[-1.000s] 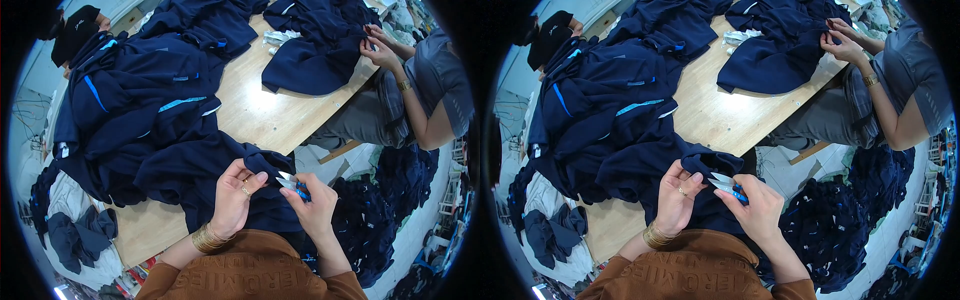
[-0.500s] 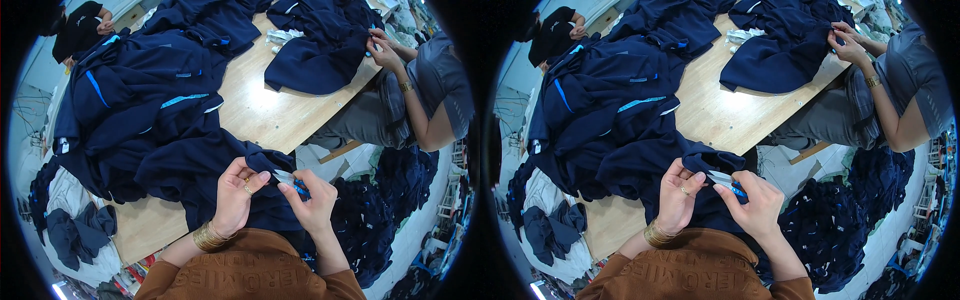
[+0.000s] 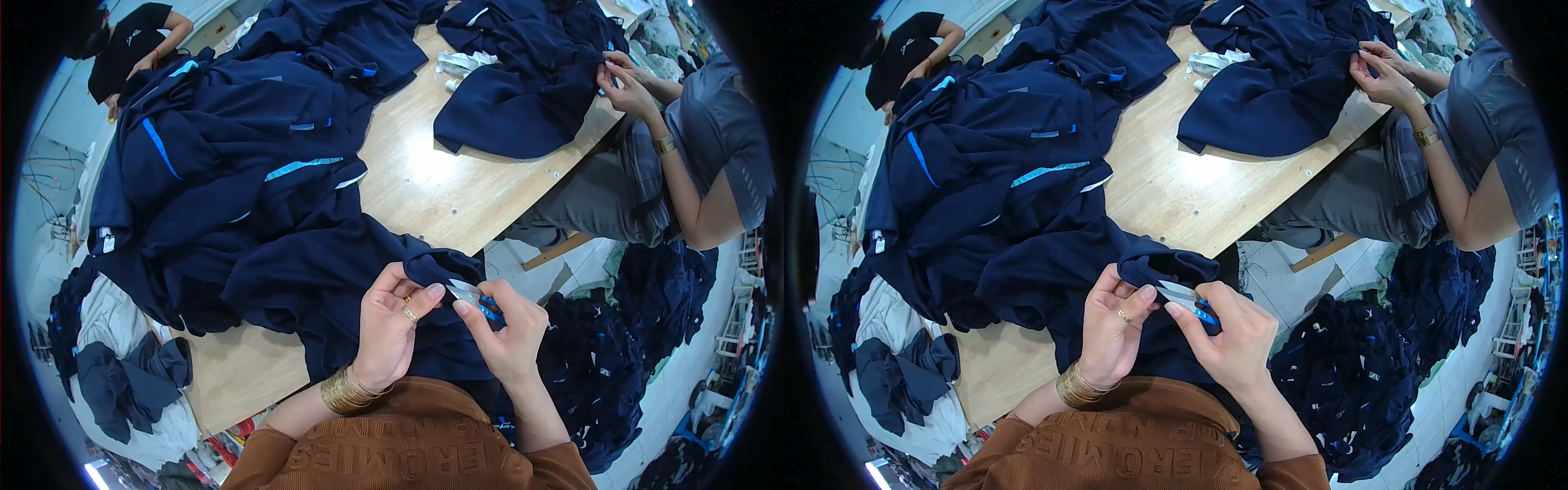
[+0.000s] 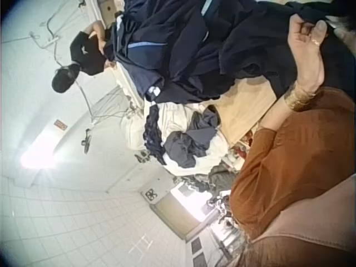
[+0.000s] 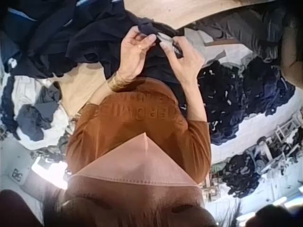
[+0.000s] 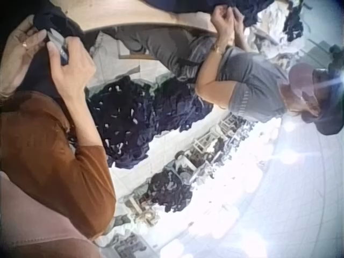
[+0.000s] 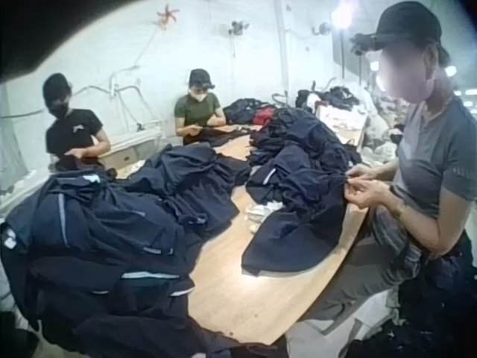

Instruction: Trimming excess threads and inspecting blue athletic shorts in a garment factory.

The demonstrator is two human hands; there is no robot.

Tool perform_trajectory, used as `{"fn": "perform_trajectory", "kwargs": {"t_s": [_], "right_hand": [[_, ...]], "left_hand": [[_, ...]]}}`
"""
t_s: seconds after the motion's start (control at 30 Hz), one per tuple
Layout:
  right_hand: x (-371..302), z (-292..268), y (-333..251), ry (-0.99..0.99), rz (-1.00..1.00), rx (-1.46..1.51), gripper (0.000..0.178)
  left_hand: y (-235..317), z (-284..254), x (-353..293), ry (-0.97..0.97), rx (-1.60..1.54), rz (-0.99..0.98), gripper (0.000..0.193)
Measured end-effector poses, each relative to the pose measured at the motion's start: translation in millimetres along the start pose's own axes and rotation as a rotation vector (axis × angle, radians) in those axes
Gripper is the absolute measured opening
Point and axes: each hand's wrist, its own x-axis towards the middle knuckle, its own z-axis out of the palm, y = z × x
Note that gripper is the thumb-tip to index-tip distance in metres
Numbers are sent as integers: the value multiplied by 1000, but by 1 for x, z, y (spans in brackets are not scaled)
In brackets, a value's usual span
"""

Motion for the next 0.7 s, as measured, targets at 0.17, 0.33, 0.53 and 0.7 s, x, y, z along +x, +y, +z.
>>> {"fn": "perform_trajectory", "kwargs": {"t_s": [0.17, 0.33, 0.53, 0.7], "right_hand": [[0, 2, 1, 7, 7, -8, 24], [0, 2, 0, 15, 11, -1, 24], [-2, 3, 0, 14, 45, 23, 25], [-2, 1, 0, -10, 65, 5, 24]], "left_hand": [[0, 2, -1, -2, -17, 3, 18], [-1, 2, -1, 2, -12, 6, 18], [-1, 3, -2, -3, -13, 12, 19], [-2, 2, -2, -2, -20, 0, 18]]}}
